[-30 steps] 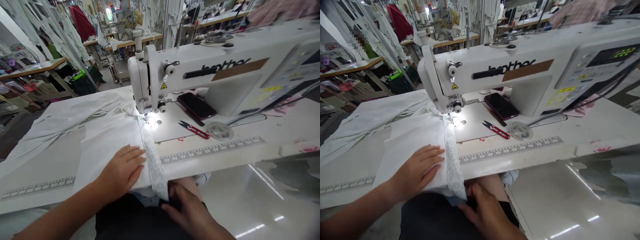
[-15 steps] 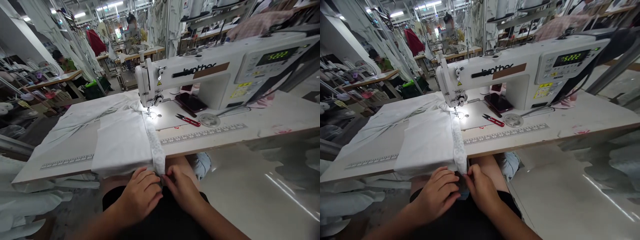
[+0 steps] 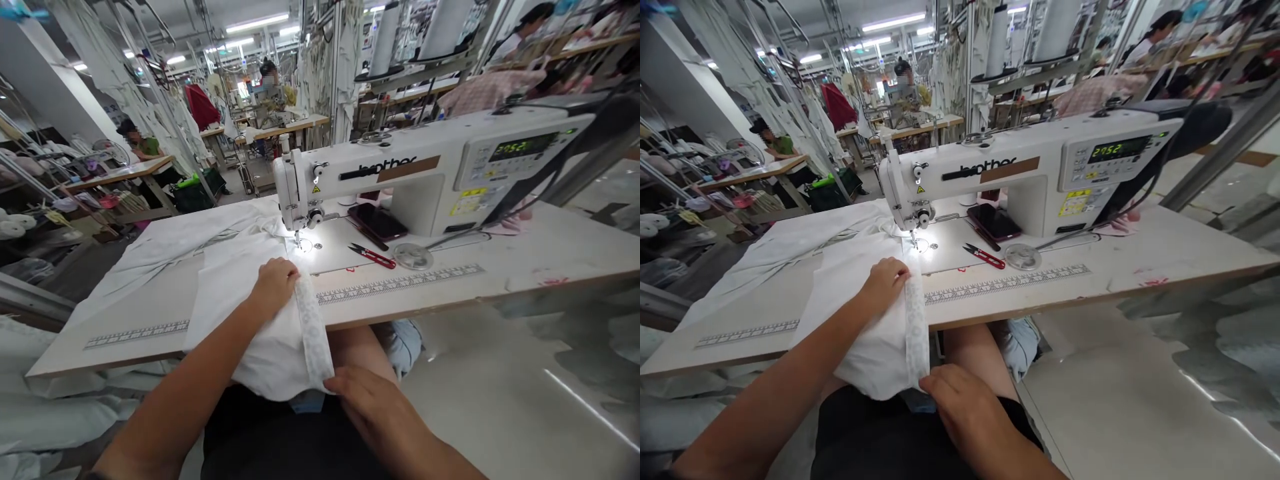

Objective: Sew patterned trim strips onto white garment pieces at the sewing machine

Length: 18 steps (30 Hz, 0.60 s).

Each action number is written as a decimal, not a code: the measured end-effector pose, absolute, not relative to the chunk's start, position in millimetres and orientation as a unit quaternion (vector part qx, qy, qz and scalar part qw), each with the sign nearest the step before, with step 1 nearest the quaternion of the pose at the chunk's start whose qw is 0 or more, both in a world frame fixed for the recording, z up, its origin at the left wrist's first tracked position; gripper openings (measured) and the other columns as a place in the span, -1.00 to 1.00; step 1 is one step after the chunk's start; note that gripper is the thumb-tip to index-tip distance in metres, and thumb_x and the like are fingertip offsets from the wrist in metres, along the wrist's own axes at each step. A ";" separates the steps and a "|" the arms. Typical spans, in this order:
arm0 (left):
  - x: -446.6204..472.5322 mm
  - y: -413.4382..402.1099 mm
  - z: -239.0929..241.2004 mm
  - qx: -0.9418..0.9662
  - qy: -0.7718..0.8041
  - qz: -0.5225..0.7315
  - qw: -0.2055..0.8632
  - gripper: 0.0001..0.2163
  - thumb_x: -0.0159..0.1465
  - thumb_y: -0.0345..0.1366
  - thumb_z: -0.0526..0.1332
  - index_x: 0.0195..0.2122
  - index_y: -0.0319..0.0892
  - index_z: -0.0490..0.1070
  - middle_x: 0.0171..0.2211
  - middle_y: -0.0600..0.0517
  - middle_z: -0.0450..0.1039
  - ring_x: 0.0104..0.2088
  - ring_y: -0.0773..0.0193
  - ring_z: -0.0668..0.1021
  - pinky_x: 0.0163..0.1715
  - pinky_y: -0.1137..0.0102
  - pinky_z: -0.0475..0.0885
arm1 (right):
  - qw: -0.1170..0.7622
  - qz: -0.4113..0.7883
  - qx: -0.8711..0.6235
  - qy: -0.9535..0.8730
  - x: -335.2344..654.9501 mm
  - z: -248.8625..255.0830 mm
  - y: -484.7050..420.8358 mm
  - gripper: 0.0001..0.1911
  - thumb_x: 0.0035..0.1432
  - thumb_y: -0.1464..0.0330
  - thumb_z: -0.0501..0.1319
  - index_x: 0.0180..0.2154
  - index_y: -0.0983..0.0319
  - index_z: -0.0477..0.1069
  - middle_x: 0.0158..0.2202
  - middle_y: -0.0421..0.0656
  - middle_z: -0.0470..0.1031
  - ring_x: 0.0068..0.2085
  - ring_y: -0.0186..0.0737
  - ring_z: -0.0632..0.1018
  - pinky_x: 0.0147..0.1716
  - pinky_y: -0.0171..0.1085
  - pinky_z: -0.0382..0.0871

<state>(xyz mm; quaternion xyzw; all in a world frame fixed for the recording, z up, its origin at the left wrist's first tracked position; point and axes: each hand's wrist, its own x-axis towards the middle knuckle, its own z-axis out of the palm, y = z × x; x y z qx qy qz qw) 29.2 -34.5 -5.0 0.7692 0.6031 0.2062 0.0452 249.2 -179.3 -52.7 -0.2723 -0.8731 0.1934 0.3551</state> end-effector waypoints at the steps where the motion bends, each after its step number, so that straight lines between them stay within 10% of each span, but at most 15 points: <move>1: 19.5 -35.5 -3.0 0.757 0.618 0.209 0.038 -0.87 0.28 -0.35 0.11 -0.36 -0.13 0.42 -0.30 0.00 0.47 -0.19 0.14 0.47 -0.08 0.17 0.37 | 0.364 0.150 -0.257 -0.882 251.9 -50.5 -177.3 -0.67 0.27 0.61 -0.04 -0.02 0.27 0.34 -0.21 -0.08 0.52 -0.19 -0.25 0.52 -0.24 -0.29 0.45; 9: -44.4 -53.7 7.0 0.663 0.713 0.227 -0.002 -0.67 0.34 -0.28 -0.05 0.02 -0.27 0.34 -0.02 -0.22 0.43 0.05 0.01 0.43 0.09 0.05 0.29 | 0.429 -0.017 -0.237 -0.872 261.4 -26.2 -175.2 -0.60 0.42 0.40 -0.13 -0.04 0.24 0.46 -0.20 -0.12 0.59 -0.05 -0.17 0.45 -0.02 -0.22 0.29; 18: -102.8 -75.7 -7.7 0.763 0.643 0.035 0.050 -0.48 0.37 -0.05 -0.08 0.30 -0.14 0.08 0.35 -0.11 0.01 0.35 0.04 0.07 0.28 -0.06 -0.04 | 0.426 0.038 -0.240 -0.872 238.4 -45.4 -172.6 -0.58 0.43 0.43 -0.15 -0.29 0.27 0.46 -0.38 -0.18 0.56 -0.32 -0.27 0.44 -0.24 -0.24 0.23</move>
